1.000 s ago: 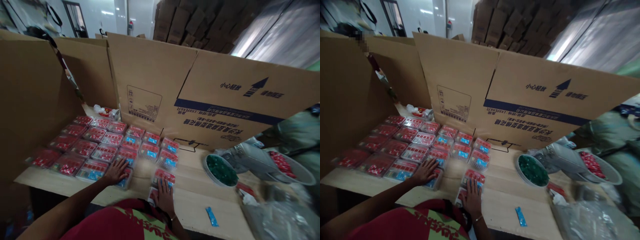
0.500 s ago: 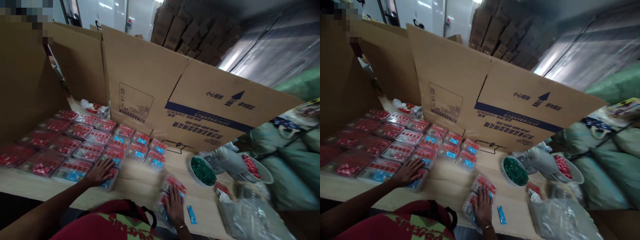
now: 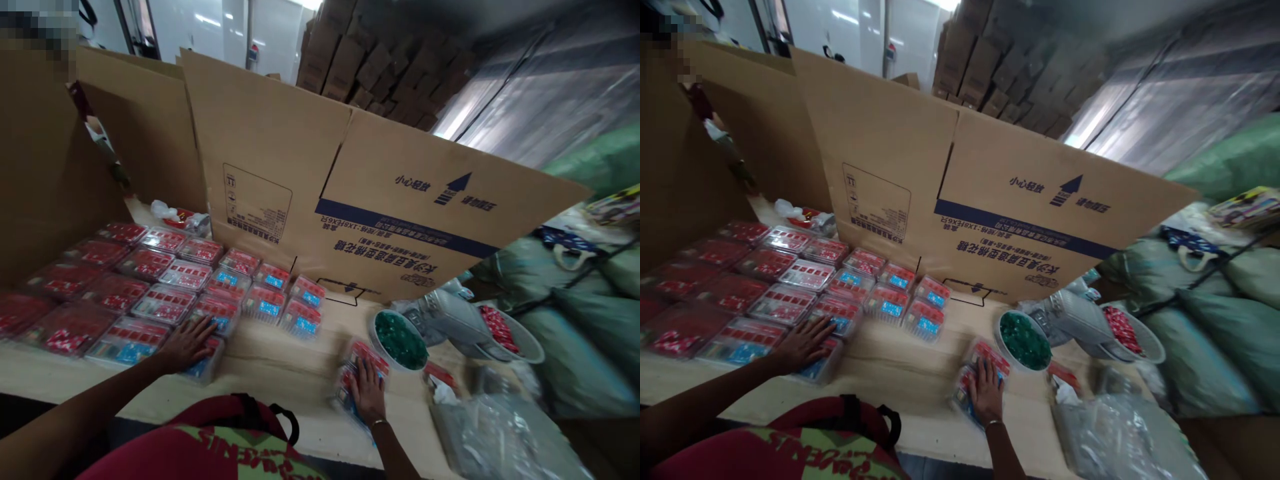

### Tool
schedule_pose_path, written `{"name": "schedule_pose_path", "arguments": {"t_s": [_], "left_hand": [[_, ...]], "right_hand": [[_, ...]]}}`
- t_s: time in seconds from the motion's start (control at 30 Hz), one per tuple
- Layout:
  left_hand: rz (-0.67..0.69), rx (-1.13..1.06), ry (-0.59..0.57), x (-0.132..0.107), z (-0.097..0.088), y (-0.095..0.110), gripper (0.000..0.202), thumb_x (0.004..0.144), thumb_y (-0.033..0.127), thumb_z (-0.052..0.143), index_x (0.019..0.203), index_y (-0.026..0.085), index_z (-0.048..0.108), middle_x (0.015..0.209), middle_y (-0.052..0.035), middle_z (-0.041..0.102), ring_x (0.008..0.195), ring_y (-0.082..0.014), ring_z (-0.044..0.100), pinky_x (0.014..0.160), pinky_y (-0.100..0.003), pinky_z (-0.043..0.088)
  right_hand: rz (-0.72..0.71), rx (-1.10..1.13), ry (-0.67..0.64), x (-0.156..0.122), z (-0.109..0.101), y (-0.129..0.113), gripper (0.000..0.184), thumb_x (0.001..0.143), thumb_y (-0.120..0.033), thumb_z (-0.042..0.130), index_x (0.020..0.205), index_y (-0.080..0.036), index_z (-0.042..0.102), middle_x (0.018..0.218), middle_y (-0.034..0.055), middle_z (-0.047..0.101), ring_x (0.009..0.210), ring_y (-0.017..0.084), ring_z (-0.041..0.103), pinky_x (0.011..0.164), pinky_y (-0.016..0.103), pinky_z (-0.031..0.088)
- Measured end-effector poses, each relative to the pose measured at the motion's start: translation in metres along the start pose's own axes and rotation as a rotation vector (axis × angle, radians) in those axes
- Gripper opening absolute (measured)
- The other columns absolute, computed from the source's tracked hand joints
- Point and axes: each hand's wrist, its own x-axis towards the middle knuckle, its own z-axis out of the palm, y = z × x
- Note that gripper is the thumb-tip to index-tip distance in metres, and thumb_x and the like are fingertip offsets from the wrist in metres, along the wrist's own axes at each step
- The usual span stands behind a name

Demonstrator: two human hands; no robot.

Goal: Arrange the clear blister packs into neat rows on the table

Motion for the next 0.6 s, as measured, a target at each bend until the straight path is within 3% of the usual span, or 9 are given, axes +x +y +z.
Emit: {"name": "schedule_pose_path", "arguments": {"t_s": [0.27,0.43,0.6], "left_hand": [[-0.03,0.016,-0.093,0.002,-0.009,0.003,0.067,0.088,0.063,0.037,0.141,0.022,0.042,0.146,-0.0147,0.04,0.136,-0.0314,0.035,0.106,-0.048,0.026],[-0.031,-0.02,-0.057,0.002,-0.006,-0.002,0.068,0.086,0.066,0.038,0.139,0.024,0.044,0.144,-0.0141,0.044,0.133,-0.0314,0.039,0.104,-0.047,0.03],[-0.012,0.007,-0.048,0.003,-0.002,-0.005,0.061,0.088,0.058,0.041,0.139,0.024,0.046,0.146,-0.0123,0.043,0.134,-0.0293,0.038,0.106,-0.043,0.028]], "right_hand": [[-0.021,0.064,0.059,0.001,0.009,0.006,0.064,0.09,-0.048,0.022,0.143,-0.014,0.035,0.152,0.0121,0.032,0.139,0.028,0.027,0.11,0.049,0.026],[0.002,0.095,0.07,0.0,0.004,0.003,0.061,0.091,-0.046,0.023,0.143,-0.017,0.036,0.151,0.0102,0.034,0.139,0.027,0.029,0.109,0.05,0.027],[0.012,0.104,0.031,0.002,-0.003,0.0,0.058,0.092,-0.044,0.026,0.143,-0.019,0.037,0.152,0.0087,0.034,0.139,0.024,0.029,0.11,0.047,0.027]]}}
